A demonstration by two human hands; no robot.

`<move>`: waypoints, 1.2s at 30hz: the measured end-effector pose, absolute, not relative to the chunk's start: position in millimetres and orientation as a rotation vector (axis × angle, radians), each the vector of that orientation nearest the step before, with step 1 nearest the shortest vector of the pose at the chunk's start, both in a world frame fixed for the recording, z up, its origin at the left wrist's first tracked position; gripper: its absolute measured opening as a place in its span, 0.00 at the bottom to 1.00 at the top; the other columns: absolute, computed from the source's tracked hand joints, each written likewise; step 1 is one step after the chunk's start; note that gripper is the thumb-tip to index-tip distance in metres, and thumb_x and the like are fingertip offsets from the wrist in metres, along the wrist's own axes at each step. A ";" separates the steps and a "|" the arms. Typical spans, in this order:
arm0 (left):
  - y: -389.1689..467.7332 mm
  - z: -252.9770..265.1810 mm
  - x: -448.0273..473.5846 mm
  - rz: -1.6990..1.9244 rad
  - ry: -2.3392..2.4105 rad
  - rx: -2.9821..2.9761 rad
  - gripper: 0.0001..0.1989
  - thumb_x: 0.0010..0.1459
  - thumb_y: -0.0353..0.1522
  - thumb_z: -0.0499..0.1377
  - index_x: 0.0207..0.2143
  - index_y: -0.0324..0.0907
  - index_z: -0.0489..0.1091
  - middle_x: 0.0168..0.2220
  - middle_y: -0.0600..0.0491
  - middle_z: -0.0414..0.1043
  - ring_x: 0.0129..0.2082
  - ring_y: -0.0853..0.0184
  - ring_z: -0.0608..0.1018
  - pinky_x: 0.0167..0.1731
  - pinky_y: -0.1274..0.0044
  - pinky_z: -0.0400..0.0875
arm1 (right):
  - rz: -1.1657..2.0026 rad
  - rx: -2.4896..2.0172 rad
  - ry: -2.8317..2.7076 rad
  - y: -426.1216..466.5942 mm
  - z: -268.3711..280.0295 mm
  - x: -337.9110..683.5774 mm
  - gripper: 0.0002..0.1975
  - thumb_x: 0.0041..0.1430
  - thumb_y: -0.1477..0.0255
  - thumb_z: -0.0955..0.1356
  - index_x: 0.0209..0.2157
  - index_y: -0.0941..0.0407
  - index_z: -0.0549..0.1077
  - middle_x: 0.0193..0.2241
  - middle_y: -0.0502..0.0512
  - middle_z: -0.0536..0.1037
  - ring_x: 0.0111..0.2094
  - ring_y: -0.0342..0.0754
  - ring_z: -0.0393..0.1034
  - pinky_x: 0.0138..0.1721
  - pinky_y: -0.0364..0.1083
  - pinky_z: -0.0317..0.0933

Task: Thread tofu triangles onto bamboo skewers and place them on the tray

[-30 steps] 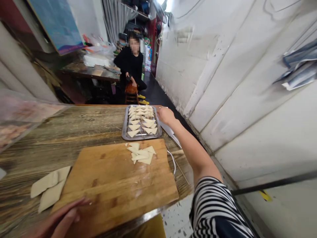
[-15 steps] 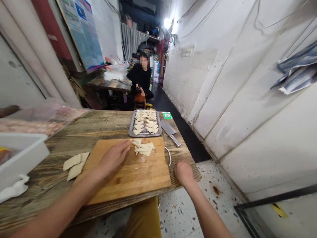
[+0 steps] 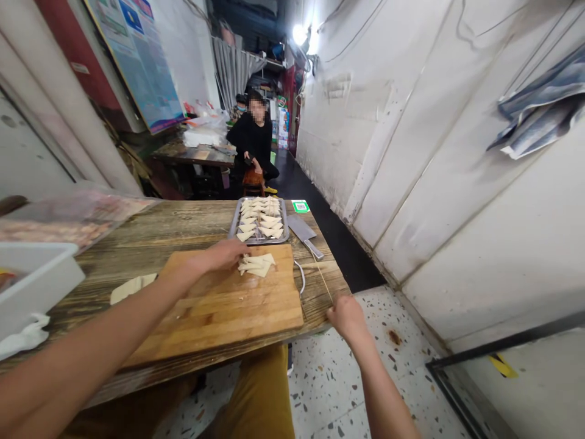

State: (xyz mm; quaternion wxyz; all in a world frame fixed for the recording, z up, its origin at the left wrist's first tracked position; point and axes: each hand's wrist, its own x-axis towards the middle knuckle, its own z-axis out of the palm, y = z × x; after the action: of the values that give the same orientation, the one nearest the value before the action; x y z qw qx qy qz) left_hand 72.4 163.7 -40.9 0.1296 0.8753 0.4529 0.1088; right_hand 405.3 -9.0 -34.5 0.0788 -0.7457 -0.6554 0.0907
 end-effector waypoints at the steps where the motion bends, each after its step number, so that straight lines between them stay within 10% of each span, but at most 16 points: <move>1: 164.7 -41.5 71.1 0.293 1.319 2.555 0.16 0.47 0.25 0.54 0.37 0.45 0.74 0.39 0.48 0.74 0.41 0.62 0.72 0.42 0.76 0.63 | 0.304 -2.181 -1.946 -14.9 -33.8 402.7 0.05 0.47 0.81 0.63 0.23 0.59 0.67 0.24 0.58 0.75 0.29 0.49 0.71 0.30 0.42 0.58; 12: 118.7 -42.1 43.0 0.630 1.522 2.296 0.17 0.57 0.36 0.48 0.44 0.42 0.71 0.43 0.46 0.73 0.41 0.60 0.74 0.42 0.73 0.65 | 0.894 -1.576 -1.709 -88.2 -81.9 306.4 0.10 0.40 0.84 0.61 0.21 0.55 0.57 0.17 0.43 0.62 0.19 0.39 0.57 0.19 0.36 0.49; 18: 53.6 -50.2 36.4 1.137 1.324 1.030 0.20 0.53 0.36 0.58 0.48 0.40 0.67 0.33 0.49 0.74 0.23 0.72 0.73 0.21 0.82 0.65 | 0.970 -1.553 -1.717 -83.9 -76.9 293.2 0.11 0.49 0.80 0.63 0.37 0.59 0.66 0.17 0.43 0.63 0.19 0.40 0.59 0.21 0.37 0.53; 24: 18.9 -38.9 34.3 1.138 0.859 0.273 0.11 0.59 0.26 0.50 0.42 0.34 0.69 0.37 0.41 0.72 0.29 0.71 0.75 0.26 0.82 0.73 | 0.829 -1.480 -1.930 -79.5 -70.4 283.6 0.12 0.64 0.70 0.58 0.35 0.57 0.70 0.21 0.51 0.71 0.23 0.45 0.67 0.26 0.40 0.55; 36: 14.3 -40.3 25.1 1.426 0.847 0.067 0.16 0.53 0.14 0.50 0.42 0.32 0.69 0.42 0.43 0.73 0.40 0.68 0.77 0.41 0.80 0.75 | 1.549 -1.114 -1.484 -96.7 -69.0 254.8 0.20 0.63 0.54 0.58 0.46 0.55 0.61 0.25 0.47 0.64 0.19 0.37 0.51 0.19 0.37 0.46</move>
State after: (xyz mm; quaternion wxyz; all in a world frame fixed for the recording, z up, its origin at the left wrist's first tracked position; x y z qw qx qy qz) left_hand 25.1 14.3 -40.3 0.6751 0.0297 0.3764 0.6338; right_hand 254.8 -96.7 -69.0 0.3541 -0.4311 -0.5741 0.5993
